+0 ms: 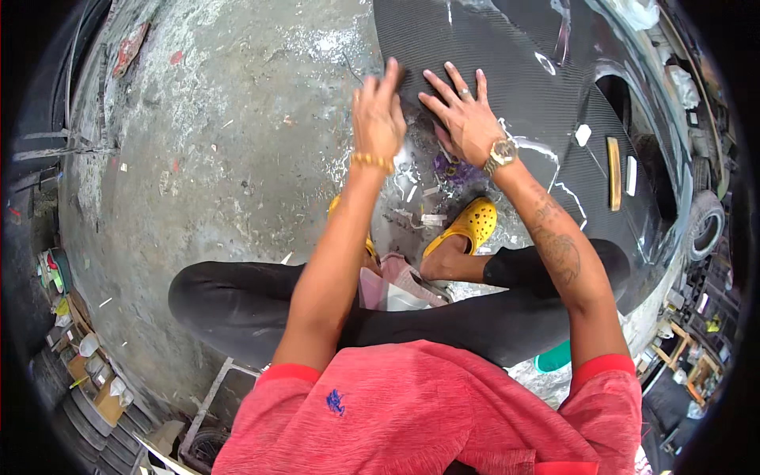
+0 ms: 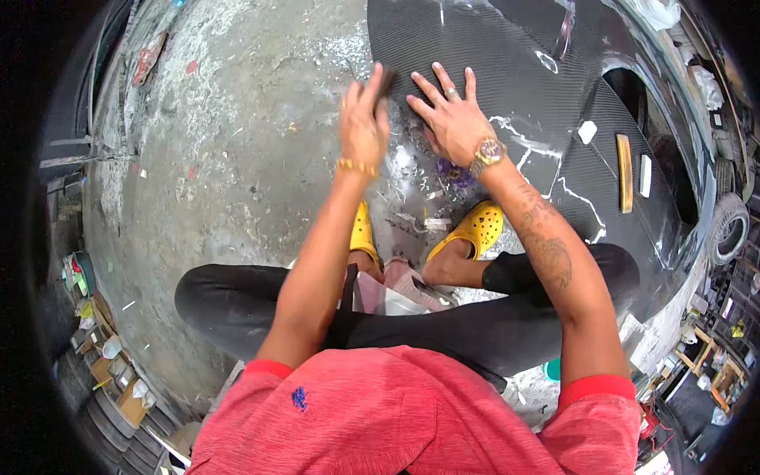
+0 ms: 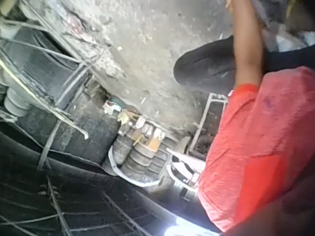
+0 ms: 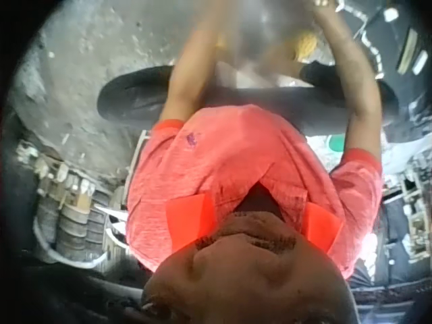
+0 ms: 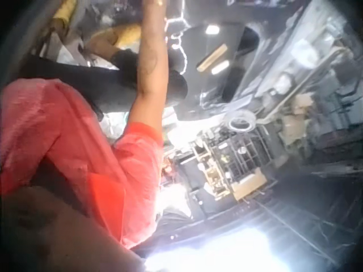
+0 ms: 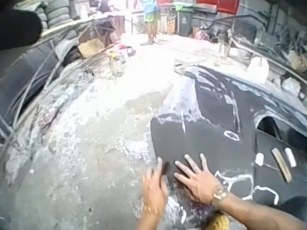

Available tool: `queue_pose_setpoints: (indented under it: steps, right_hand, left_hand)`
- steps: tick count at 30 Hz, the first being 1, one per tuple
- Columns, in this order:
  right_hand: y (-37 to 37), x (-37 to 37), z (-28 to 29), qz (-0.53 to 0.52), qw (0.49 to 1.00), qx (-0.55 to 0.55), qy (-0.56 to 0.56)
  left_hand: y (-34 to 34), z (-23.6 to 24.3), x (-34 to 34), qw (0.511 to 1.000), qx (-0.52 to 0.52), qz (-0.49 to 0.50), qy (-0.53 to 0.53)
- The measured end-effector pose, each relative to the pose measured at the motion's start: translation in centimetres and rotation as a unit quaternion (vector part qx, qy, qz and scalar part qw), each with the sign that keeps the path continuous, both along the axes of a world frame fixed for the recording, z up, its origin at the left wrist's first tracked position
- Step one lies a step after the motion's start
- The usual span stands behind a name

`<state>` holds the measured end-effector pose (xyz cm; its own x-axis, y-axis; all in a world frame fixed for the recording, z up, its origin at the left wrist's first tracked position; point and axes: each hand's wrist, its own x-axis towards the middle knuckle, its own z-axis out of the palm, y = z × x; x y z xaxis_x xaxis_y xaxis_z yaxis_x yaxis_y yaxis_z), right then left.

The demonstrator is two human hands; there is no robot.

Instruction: Sanding a carbon fiber car hood part by hand.

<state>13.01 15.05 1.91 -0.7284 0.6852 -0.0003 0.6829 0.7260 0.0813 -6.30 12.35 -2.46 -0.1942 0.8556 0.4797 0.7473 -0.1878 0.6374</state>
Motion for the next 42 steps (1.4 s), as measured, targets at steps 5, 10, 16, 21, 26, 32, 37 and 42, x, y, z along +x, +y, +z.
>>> queue_pose_setpoints:
  steps: [5, 10, 16, 21, 26, 32, 37, 42]
  right_hand:
    - [-0.2, -0.3, 0.7, -0.004, 1.000, -0.030, 0.002]
    - [-0.5, 0.1, 0.1, -0.007, 0.999, -0.035, 0.014]
    - [-0.4, -0.2, 0.8, 0.001, 0.999, -0.036, 0.028]
    - [-0.3, 0.5, 0.0, 0.005, 0.999, -0.020, 0.044]
    - [-0.7, -0.6, 0.5, 0.017, 0.999, -0.015, 0.049]
    - [0.2, 0.5, -0.6, -0.006, 0.999, -0.005, 0.040]
    - [-0.1, -1.5, 0.0, -0.043, 0.998, 0.024, 0.049]
    - [-0.1, -0.8, 0.0, -0.082, 0.997, -0.006, 0.000]
  left_hand:
    - [0.7, 0.6, -1.5, 0.998, -0.046, -0.010, -0.031]
    - [-2.1, -0.6, 1.2, 0.999, -0.018, 0.016, -0.044]
    - [-0.6, 0.3, -0.3, 0.999, -0.037, 0.000, -0.035]
    - [-3.9, 0.4, 3.2, 0.998, -0.045, 0.019, -0.043]
    - [1.2, 0.7, 0.2, 0.997, -0.008, 0.077, -0.024]
    - [-2.5, 1.0, 4.4, 0.995, -0.065, 0.021, -0.069]
    - [5.7, 0.6, -2.2, 0.993, -0.023, 0.087, -0.078]
    - [-0.9, 1.8, 1.4, 0.999, 0.002, 0.024, -0.032]
